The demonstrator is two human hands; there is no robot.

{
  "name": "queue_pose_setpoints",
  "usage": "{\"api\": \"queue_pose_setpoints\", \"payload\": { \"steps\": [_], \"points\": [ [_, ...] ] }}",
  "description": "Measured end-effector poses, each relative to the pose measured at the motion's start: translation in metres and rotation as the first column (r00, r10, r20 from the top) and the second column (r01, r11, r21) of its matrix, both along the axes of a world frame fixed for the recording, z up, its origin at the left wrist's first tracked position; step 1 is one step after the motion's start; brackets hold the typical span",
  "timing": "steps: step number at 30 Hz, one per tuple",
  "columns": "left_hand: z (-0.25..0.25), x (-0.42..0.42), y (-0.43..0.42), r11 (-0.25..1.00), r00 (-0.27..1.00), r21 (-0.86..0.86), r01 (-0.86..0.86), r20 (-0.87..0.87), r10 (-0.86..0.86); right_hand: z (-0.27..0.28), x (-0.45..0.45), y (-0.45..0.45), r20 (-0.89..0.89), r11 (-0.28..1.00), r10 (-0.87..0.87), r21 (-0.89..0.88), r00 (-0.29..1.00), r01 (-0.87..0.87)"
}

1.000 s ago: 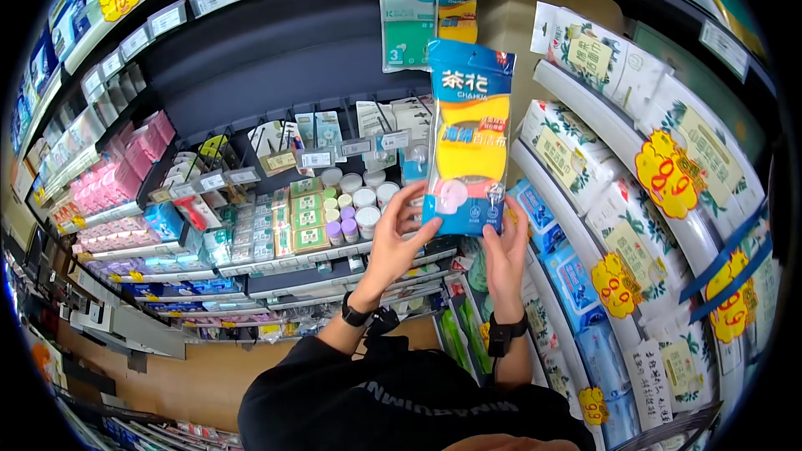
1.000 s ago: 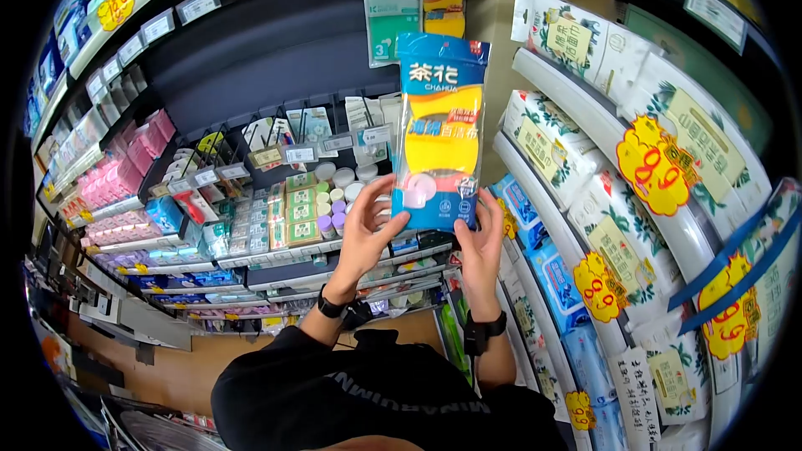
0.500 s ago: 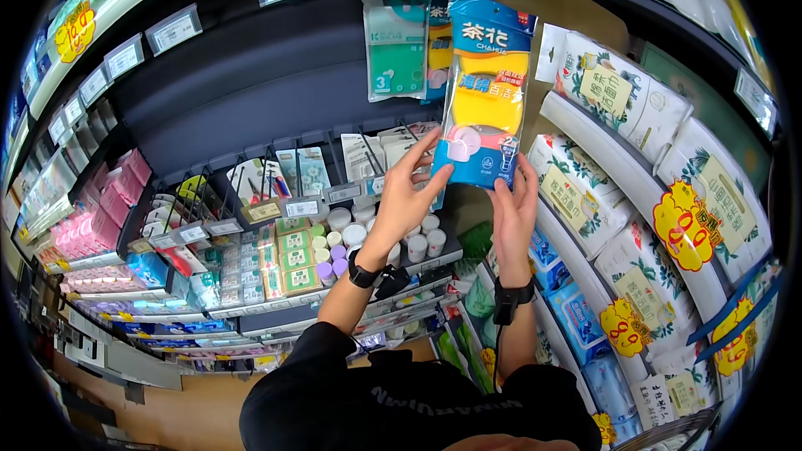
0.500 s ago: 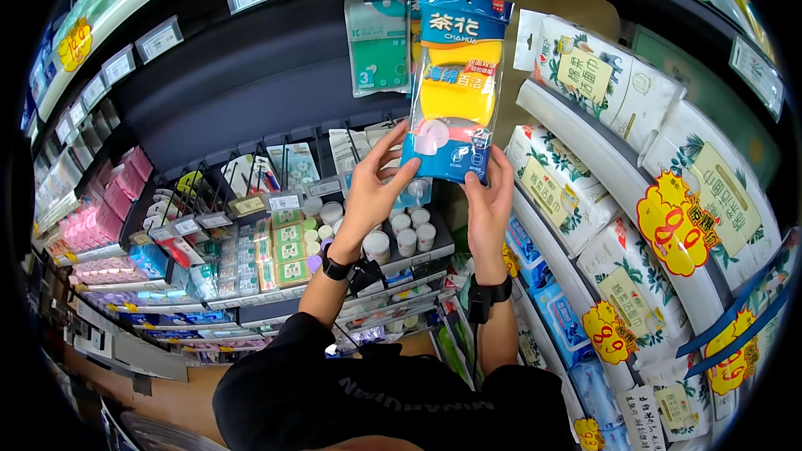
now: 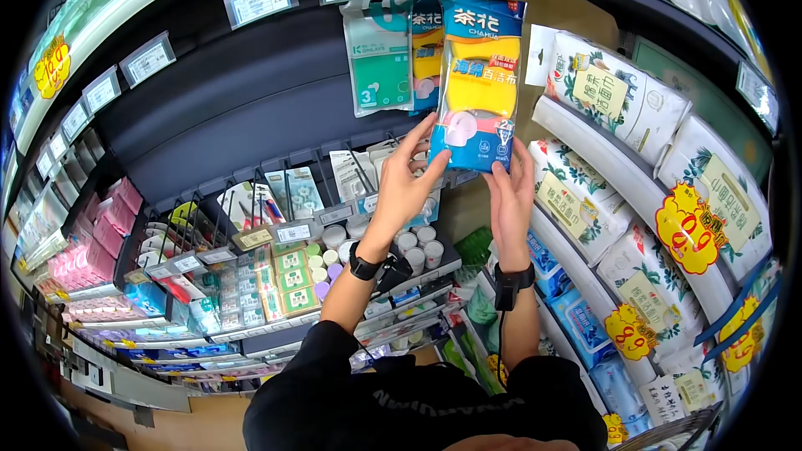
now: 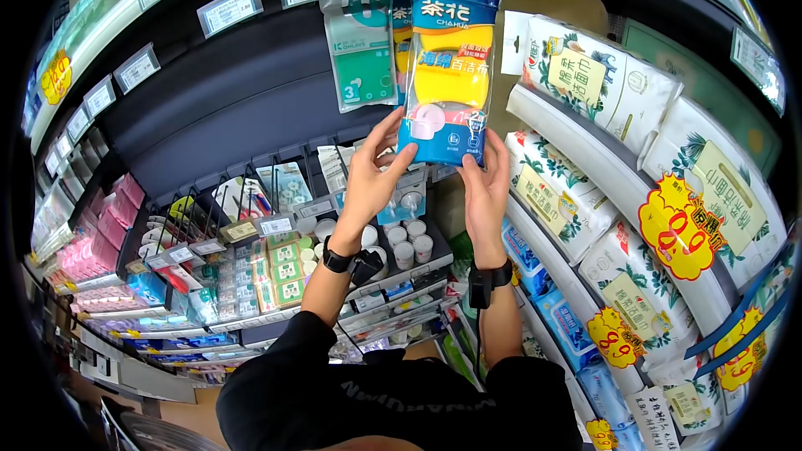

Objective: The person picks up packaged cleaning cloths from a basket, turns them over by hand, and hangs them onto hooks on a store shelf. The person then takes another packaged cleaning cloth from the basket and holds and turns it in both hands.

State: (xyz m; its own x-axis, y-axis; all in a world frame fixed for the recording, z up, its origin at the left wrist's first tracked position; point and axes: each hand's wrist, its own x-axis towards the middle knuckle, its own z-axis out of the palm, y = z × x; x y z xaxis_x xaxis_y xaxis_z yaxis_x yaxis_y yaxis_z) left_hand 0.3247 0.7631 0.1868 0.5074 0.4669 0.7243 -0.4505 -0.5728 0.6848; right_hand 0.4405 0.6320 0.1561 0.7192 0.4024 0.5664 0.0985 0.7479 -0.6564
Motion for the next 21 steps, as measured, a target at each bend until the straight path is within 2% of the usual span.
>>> {"api": "queue_pose_setpoints", "payload": {
  "steps": [17, 19, 21],
  "points": [
    [0.005, 0.002, 0.003, 1.0, 1.0, 0.009, -0.009, -0.001, 0.009, 0.004, 0.009, 0.013, -0.037, 1.0, 0.015, 0.011, 0.999, -0.015],
    [0.002, -0.001, 0.003, 0.996, 1.0, -0.086, -0.012, 0.017, 0.014, 0.004, 0.012, 0.017, -0.041, 1.0, 0.016, 0.006, 0.999, -0.016],
    [-0.005, -0.006, 0.009, 0.995, 0.999, -0.089, -0.042, 0.006, 0.043, 0.004, 0.018, 0.025, -0.039, 1.0, -0.009, -0.012, 0.999, 0.008]
  ]
}}
